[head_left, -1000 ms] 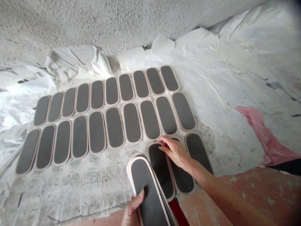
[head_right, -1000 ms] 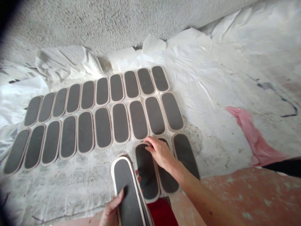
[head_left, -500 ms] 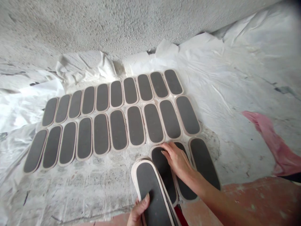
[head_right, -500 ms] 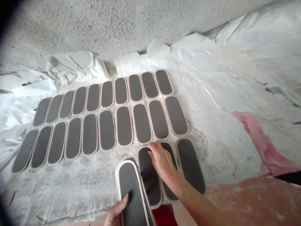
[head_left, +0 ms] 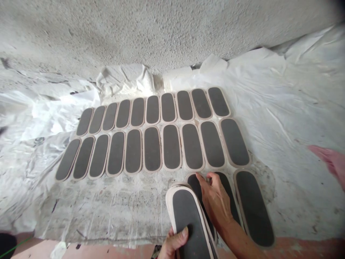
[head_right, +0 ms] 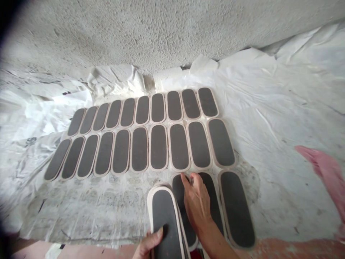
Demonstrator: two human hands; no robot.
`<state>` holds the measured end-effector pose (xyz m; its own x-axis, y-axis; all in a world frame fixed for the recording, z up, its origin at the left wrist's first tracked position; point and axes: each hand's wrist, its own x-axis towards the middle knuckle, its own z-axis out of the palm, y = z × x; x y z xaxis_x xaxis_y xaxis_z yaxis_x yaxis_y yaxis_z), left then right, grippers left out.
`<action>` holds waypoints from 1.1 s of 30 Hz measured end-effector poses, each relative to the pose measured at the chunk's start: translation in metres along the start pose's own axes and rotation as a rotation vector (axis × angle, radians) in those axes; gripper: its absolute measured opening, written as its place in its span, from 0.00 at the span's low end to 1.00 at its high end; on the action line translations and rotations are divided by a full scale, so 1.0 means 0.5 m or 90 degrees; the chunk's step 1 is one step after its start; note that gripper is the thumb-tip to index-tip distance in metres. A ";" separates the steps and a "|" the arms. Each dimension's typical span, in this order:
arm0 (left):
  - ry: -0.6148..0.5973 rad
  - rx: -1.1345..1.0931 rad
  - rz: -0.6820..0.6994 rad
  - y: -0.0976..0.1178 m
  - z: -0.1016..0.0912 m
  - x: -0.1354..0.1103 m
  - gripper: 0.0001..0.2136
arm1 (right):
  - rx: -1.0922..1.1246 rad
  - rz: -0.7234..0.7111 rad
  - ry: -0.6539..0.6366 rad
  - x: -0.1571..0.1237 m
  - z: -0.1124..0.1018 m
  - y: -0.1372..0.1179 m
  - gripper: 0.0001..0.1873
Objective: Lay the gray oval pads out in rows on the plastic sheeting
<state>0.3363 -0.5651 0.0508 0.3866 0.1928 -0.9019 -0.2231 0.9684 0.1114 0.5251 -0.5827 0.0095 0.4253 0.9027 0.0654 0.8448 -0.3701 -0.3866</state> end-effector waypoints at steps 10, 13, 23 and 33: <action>-0.085 -0.081 0.035 -0.004 0.020 -0.027 0.26 | 0.471 0.193 -0.159 0.014 -0.101 -0.054 0.22; -0.126 -0.073 0.041 -0.001 0.013 -0.035 0.33 | 0.471 0.222 -0.300 -0.010 -0.118 -0.091 0.20; -0.021 -0.081 0.022 0.054 -0.057 -0.048 0.36 | 0.702 0.335 -0.333 -0.035 -0.082 -0.110 0.26; 0.053 -0.094 0.091 0.110 -0.112 -0.047 0.19 | 0.765 0.191 -0.375 0.061 -0.061 -0.107 0.22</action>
<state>0.2649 -0.5252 0.0545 0.2671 0.3070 -0.9135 -0.4010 0.8973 0.1843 0.5026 -0.5421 0.0604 0.0861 0.8929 -0.4419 -0.1816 -0.4220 -0.8882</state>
